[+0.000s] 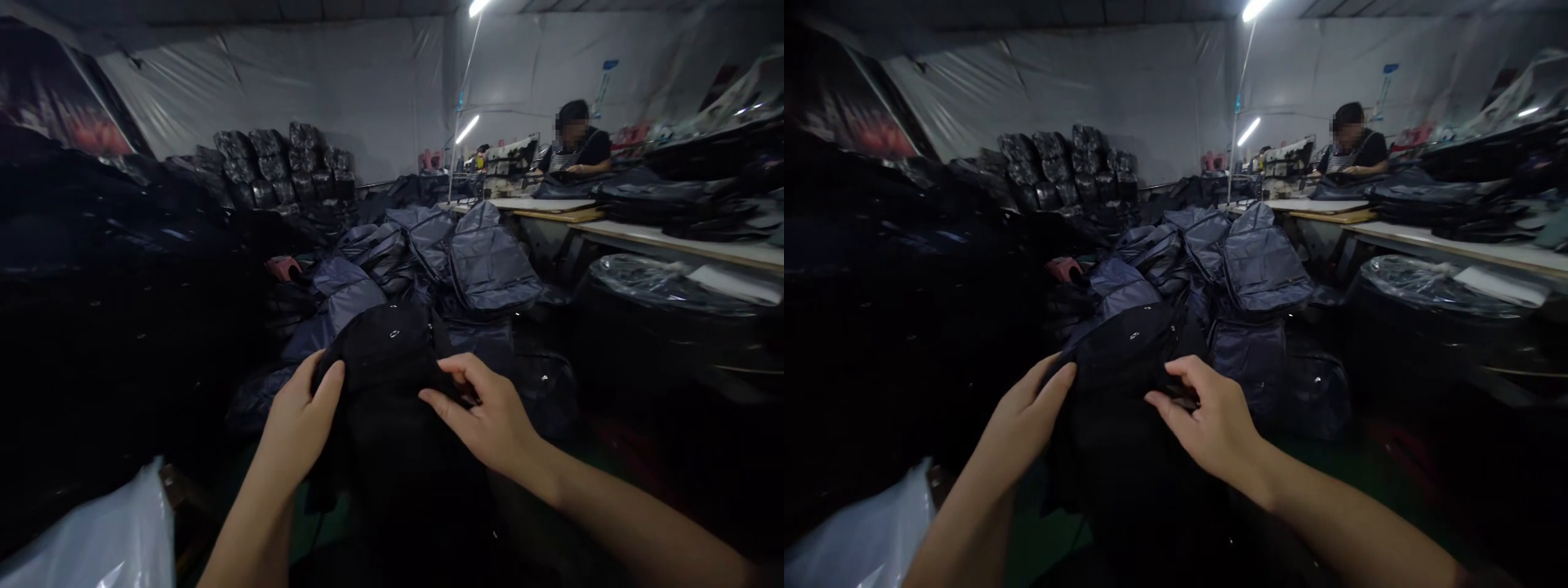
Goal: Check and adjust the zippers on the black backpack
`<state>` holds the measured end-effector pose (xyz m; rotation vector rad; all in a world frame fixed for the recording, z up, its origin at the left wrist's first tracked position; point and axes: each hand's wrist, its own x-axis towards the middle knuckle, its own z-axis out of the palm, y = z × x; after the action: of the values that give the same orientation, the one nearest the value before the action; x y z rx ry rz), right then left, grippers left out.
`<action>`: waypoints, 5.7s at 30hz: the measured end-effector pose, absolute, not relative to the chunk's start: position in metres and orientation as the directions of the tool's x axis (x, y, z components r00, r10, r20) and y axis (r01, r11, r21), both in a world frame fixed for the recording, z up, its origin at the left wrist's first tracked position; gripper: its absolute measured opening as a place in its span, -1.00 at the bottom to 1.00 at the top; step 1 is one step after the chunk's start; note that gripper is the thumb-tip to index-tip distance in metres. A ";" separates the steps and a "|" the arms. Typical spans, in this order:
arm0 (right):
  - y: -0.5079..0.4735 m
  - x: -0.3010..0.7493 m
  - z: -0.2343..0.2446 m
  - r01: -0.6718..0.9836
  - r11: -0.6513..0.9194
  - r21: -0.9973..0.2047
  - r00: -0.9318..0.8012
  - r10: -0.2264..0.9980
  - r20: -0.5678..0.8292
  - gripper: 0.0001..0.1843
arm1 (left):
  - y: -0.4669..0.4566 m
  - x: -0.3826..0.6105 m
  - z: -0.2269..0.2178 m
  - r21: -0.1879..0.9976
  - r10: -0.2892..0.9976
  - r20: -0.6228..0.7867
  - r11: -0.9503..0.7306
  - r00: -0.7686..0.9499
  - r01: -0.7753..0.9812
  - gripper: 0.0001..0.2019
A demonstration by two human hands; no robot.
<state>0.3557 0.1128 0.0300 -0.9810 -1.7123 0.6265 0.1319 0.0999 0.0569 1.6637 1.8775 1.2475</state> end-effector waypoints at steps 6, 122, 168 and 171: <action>0.135 0.370 0.031 -0.104 0.102 -0.989 -0.106 0.988 0.113 -0.64 | 0.098 0.138 0.033 0.980 0.906 0.179 -0.131 -0.383 0.147 -0.55; 0.105 0.379 -0.120 0.417 0.238 -0.877 -0.320 0.942 0.104 -0.32 | 0.157 0.104 -0.037 0.989 0.866 0.066 -0.121 -0.496 -0.080 -0.66; 0.166 0.416 -0.123 -0.232 -0.185 -0.955 0.087 0.974 -0.210 -0.64 | 0.097 0.153 -0.139 0.734 0.976 0.030 0.124 -0.214 0.668 -0.57; 0.163 0.411 -0.126 -0.168 -0.157 -0.973 0.086 0.981 -0.173 -0.57 | 0.094 0.158 -0.136 0.658 0.983 0.089 0.065 -0.162 0.750 -0.56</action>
<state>0.4106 0.1625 -0.1257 -1.2528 -0.9335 1.3259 0.1580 0.0938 -0.1357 1.7269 1.9681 0.8281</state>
